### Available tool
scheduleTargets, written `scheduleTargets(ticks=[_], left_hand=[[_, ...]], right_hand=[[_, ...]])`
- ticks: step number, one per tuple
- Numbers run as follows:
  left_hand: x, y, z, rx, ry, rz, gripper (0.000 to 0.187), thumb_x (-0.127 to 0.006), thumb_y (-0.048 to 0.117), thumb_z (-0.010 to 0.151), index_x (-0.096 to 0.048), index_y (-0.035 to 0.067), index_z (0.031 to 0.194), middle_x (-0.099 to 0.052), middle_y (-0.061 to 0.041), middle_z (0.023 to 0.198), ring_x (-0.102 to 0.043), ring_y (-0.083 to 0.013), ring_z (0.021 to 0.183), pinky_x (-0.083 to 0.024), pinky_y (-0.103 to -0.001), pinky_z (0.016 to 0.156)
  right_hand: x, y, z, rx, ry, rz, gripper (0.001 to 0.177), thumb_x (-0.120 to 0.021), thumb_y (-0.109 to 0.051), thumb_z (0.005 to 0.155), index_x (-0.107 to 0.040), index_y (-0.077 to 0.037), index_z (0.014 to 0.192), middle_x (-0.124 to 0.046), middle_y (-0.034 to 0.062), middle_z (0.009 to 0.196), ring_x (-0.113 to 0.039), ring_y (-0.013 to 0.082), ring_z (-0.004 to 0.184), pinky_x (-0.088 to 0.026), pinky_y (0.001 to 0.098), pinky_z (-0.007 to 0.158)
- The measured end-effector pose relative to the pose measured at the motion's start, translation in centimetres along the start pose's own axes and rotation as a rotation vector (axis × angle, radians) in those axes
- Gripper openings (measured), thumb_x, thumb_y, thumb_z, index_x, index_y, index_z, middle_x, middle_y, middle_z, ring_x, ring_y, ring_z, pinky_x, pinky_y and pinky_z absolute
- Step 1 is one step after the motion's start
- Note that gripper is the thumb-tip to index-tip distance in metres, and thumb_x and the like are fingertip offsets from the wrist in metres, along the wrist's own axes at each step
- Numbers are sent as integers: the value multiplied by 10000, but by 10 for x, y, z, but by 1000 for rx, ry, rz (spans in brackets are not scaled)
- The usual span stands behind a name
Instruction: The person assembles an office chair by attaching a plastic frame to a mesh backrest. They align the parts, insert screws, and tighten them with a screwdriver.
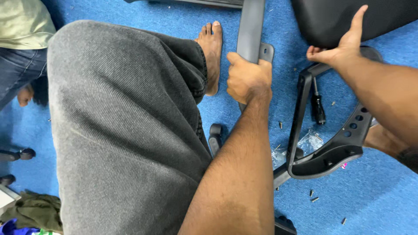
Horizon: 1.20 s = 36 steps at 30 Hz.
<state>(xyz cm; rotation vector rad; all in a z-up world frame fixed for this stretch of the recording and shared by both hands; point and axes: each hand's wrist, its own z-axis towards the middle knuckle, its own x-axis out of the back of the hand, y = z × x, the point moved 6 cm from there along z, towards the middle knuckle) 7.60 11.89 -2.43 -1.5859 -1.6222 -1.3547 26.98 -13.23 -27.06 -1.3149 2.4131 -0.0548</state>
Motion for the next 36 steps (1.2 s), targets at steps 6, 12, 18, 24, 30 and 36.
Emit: scheduleTargets(ticks=[6,12,18,24,30,36], left_hand=[[-2,2,-1,1,20,-14,474,-725,451,811,-548,93,1066,-739,-140,918,-746,-367,835,-586,-514,754],[0,-1,1,1,5,-8,475,-733,424,782,-545,94,1067,-737,-137,916,-747,-363,832,-589,-512,747],[3,1,-2,13,-21,-11,477,-730,422,799,-540,93,1087,-738,-142,927,-747,-365,849,-591,-512,754],[9,-6,1,71,-95,-81,488,-793,362,727,-584,123,1097,-755,-159,941,-745,-371,893,-591,-499,799],[9,-4,-9,133,-204,-193,463,-887,283,620,-720,102,1012,-758,-178,1045,-742,-361,999,-600,-466,877],[52,12,-30,130,-204,-268,453,-899,285,631,-746,92,1012,-754,-172,1083,-737,-353,1031,-598,-449,892]], right_hand=[[-11,-10,-8,117,-77,-77,1293,-969,-718,342,-461,-122,1371,-493,139,1384,-444,360,1238,-473,569,1026],[-18,-8,-28,135,-46,7,1160,-949,-694,438,-554,-114,1361,-571,71,1363,-450,233,1243,-414,408,1063],[-40,-34,-68,330,-506,-33,938,-978,-508,632,-605,-146,1413,-622,59,1416,-556,285,1343,-480,469,1205],[-40,-58,-81,411,-523,57,673,-991,-332,719,-713,-87,1280,-740,83,1322,-729,309,1277,-588,486,1146],[-68,-84,-149,411,-555,53,600,-962,-305,753,-723,-50,1241,-756,88,1308,-761,309,1259,-603,461,1146],[-97,-70,-276,389,-378,139,542,-855,-276,746,-731,-32,1214,-784,142,1259,-791,368,1162,-659,549,1027]])
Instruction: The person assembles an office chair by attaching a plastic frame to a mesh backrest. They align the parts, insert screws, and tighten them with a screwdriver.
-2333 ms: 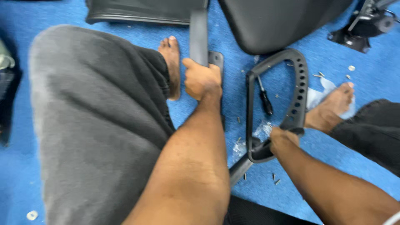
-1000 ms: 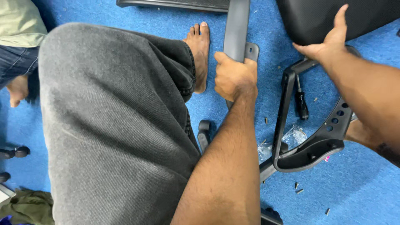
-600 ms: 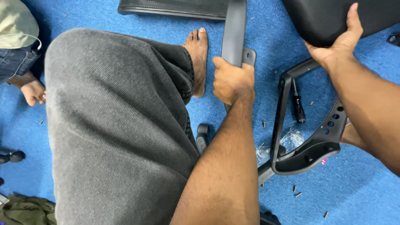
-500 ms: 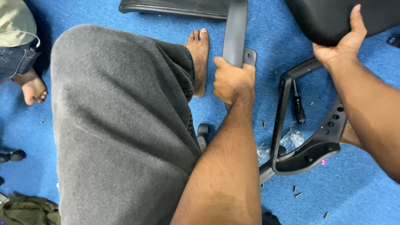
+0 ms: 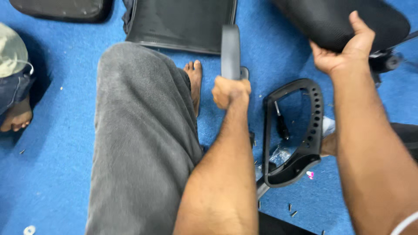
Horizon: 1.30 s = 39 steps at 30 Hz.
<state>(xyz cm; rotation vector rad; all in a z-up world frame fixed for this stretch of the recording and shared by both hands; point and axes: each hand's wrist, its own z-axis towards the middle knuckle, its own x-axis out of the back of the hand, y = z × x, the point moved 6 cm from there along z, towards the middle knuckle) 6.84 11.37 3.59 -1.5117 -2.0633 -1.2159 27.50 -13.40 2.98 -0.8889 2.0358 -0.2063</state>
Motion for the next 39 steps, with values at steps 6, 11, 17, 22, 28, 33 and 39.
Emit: scheduleTargets(ticks=[6,11,17,22,28,33,39], left_hand=[[95,62,-32,-255,27,-59,404,-859,224,662,-738,62,1012,-755,-169,1099,-745,-334,1031,-619,-418,868],[176,53,-79,-309,9,2,419,-857,215,700,-721,13,1041,-733,-197,1131,-737,-320,1067,-602,-399,921],[215,33,-141,-358,6,67,403,-843,170,693,-736,40,1060,-723,-172,1185,-710,-317,1133,-596,-421,934],[242,28,-180,-543,59,-16,456,-851,219,675,-698,29,1060,-716,-193,1156,-702,-350,1102,-576,-420,950],[250,21,-214,-623,125,-178,450,-838,176,630,-689,20,1025,-729,-217,1087,-715,-376,1045,-583,-433,924],[257,18,-219,-584,131,-199,439,-826,158,625,-696,32,1025,-735,-199,1081,-731,-360,1028,-598,-434,893],[256,14,-210,-546,128,-146,437,-848,189,645,-698,21,1020,-728,-201,1101,-722,-358,1044,-589,-428,905]], right_hand=[[-24,15,-120,-5,142,-171,427,-731,-216,858,-692,-46,1247,-768,141,1233,-777,321,1124,-640,547,968],[-10,24,-201,-51,181,-122,374,-709,-154,924,-665,-33,1276,-736,158,1276,-758,324,1155,-567,524,993],[8,-9,-247,-83,249,-351,366,-673,-201,944,-638,-20,1260,-704,173,1287,-719,324,1165,-553,544,1010],[19,-34,-263,-96,239,-691,339,-678,-250,939,-653,-53,1214,-723,141,1228,-732,269,1104,-615,490,905],[12,-19,-289,3,343,-970,466,-776,-294,874,-642,2,1208,-721,169,1199,-730,297,1058,-627,479,849],[-13,7,-336,154,409,-1161,635,-854,-195,801,-583,131,1274,-703,226,1216,-741,330,1057,-650,492,829],[-44,27,-368,306,481,-1896,901,-929,-506,671,-644,119,1254,-692,278,1215,-687,392,1127,-537,434,980]])
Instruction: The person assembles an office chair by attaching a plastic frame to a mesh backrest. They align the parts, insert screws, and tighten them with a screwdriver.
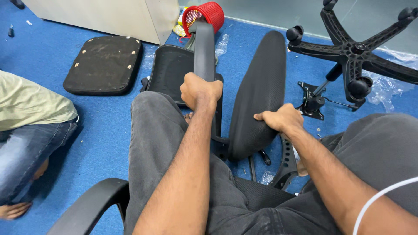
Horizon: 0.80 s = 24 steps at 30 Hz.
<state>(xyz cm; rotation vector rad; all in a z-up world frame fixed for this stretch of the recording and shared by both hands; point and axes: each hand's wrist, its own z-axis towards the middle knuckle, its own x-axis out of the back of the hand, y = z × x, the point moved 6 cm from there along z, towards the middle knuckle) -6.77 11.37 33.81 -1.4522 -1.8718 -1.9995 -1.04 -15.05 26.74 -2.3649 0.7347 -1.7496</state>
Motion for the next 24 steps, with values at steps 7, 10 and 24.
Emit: scheduleTargets(ticks=[7,10,24], left_hand=[[0,4,2,-16,-40,8,424,-837,188,668,-683,14,1022,-723,-202,1098,-724,-352,1039,-600,-434,878],[7,5,-4,-95,68,-29,381,-831,161,662,-698,16,988,-744,-210,1019,-735,-366,982,-596,-436,861],[10,31,-24,-493,237,-252,383,-909,429,652,-756,108,795,-778,-65,756,-774,-282,729,-592,-435,713]], right_hand=[[-20,-31,-22,115,-27,-57,906,-824,-609,721,-644,104,1251,-705,284,1212,-688,412,1151,-548,445,997],[-24,-27,-29,183,-47,-52,970,-801,-640,731,-581,111,1305,-672,295,1250,-662,419,1182,-527,451,1022],[-35,-26,-42,440,-86,27,1025,-773,-613,742,-442,161,1327,-635,358,1220,-671,443,1141,-514,457,1026]])
